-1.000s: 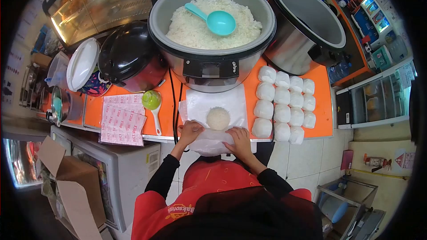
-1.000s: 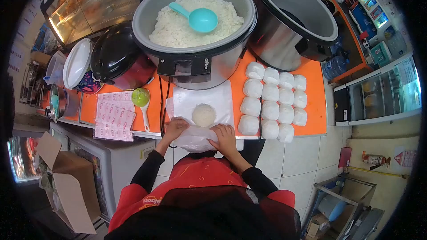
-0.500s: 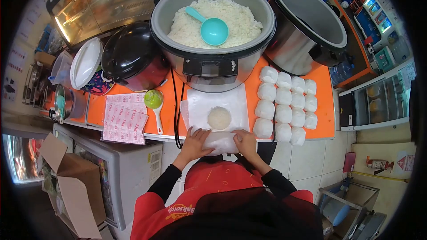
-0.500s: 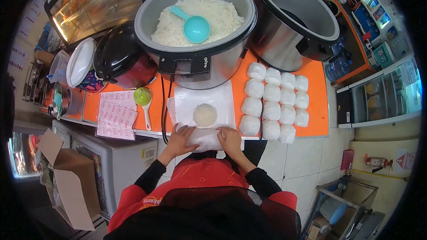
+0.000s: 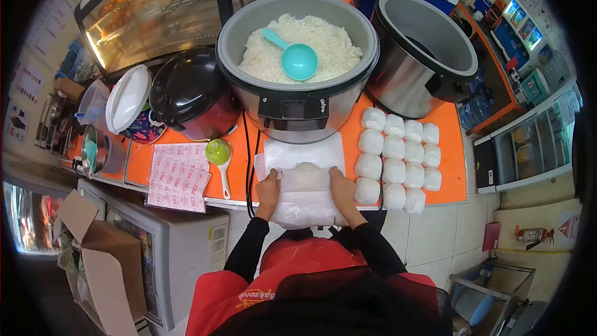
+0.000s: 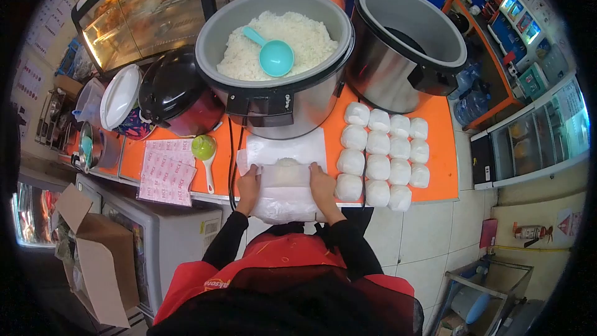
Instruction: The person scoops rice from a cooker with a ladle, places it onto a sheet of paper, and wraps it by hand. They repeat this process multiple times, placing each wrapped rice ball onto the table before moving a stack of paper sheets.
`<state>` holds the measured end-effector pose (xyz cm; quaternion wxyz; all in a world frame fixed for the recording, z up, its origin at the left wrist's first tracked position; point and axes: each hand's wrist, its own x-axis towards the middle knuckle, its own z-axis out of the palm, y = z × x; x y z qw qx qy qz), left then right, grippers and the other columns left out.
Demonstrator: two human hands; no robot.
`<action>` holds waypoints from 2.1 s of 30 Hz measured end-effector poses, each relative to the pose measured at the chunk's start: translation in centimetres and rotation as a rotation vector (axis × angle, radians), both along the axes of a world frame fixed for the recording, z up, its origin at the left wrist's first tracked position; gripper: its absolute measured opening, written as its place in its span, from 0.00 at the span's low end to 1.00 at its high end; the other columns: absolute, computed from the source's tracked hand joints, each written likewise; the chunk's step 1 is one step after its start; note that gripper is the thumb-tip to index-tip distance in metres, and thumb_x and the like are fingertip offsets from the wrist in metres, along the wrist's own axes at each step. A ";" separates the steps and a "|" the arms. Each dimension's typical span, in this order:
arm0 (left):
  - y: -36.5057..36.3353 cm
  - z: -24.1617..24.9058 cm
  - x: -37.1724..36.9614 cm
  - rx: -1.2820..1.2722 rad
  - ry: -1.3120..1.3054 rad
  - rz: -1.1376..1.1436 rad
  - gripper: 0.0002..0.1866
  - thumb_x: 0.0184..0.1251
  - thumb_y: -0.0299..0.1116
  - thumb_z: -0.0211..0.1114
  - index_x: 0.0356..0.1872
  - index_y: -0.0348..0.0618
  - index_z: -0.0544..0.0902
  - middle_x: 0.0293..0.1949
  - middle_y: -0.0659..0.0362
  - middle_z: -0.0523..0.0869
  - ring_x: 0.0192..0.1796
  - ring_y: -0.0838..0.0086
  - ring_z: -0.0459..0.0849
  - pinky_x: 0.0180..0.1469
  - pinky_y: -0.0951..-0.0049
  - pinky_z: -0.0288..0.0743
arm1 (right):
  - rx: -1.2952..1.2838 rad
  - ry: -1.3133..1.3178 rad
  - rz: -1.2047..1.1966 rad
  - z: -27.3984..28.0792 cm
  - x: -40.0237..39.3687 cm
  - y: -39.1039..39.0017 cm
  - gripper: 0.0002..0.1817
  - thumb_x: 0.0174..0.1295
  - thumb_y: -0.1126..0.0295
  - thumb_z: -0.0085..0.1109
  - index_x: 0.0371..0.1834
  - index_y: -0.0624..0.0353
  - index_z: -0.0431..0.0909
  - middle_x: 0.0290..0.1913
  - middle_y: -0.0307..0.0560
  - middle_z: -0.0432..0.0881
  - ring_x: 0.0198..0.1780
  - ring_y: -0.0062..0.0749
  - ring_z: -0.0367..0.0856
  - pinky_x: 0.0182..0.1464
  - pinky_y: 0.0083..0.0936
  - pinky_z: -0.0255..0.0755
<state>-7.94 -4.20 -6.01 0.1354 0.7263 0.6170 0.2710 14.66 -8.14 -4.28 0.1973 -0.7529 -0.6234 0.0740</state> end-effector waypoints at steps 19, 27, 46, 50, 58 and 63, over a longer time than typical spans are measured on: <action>-1.6 -3.4 2.6 -0.541 -1.502 0.830 0.23 0.51 0.22 0.65 0.49 0.46 0.68 0.48 0.58 0.73 0.48 0.68 0.74 0.49 0.66 0.70 | 0.121 0.292 0.223 -0.4 -1.8 1.1 0.25 0.64 0.61 0.44 0.64 0.56 0.61 0.65 0.53 0.63 0.69 0.47 0.54 0.68 0.42 0.47; 0.4 -2.1 -2.3 -0.522 -0.742 0.202 0.15 0.50 0.22 0.64 0.42 0.36 0.75 0.36 0.57 0.82 0.35 0.75 0.80 0.37 0.77 0.74 | 0.100 0.258 0.214 1.0 -0.8 2.0 0.24 0.63 0.65 0.45 0.65 0.47 0.62 0.56 0.55 0.70 0.58 0.46 0.69 0.55 0.42 0.64; 3.5 5.9 1.7 0.306 0.134 -0.412 0.32 0.44 0.21 0.61 0.58 0.42 0.68 0.54 0.54 0.74 0.55 0.60 0.71 0.60 0.57 0.61 | -0.037 -0.192 0.931 9.0 0.4 9.1 0.08 0.45 0.71 0.64 0.30 0.53 0.78 0.35 0.44 0.79 0.43 0.37 0.79 0.44 0.34 0.70; 5.1 6.7 3.7 0.219 0.114 -0.653 0.29 0.42 0.20 0.60 0.53 0.44 0.73 0.50 0.56 0.76 0.53 0.59 0.72 0.66 0.54 0.54 | -0.040 -0.020 0.692 6.8 1.8 7.2 0.10 0.44 0.76 0.61 0.31 0.55 0.76 0.32 0.43 0.76 0.41 0.38 0.76 0.44 0.33 0.68; 0.7 4.7 -0.6 0.246 0.184 -0.682 0.15 0.47 0.25 0.58 0.40 0.40 0.78 0.35 0.57 0.78 0.44 0.65 0.77 0.53 0.63 0.69 | 0.250 0.219 0.474 5.0 1.5 -0.7 0.10 0.41 0.83 0.56 0.28 0.59 0.72 0.30 0.46 0.72 0.37 0.42 0.73 0.40 0.34 0.67; -1.9 0.9 -1.7 0.282 0.176 -0.639 0.16 0.45 0.26 0.58 0.40 0.38 0.78 0.41 0.55 0.80 0.47 0.64 0.78 0.50 0.66 0.72 | 0.236 0.414 0.339 -0.2 -0.2 -2.5 0.09 0.45 0.81 0.55 0.32 0.60 0.73 0.32 0.48 0.73 0.39 0.45 0.73 0.41 0.37 0.68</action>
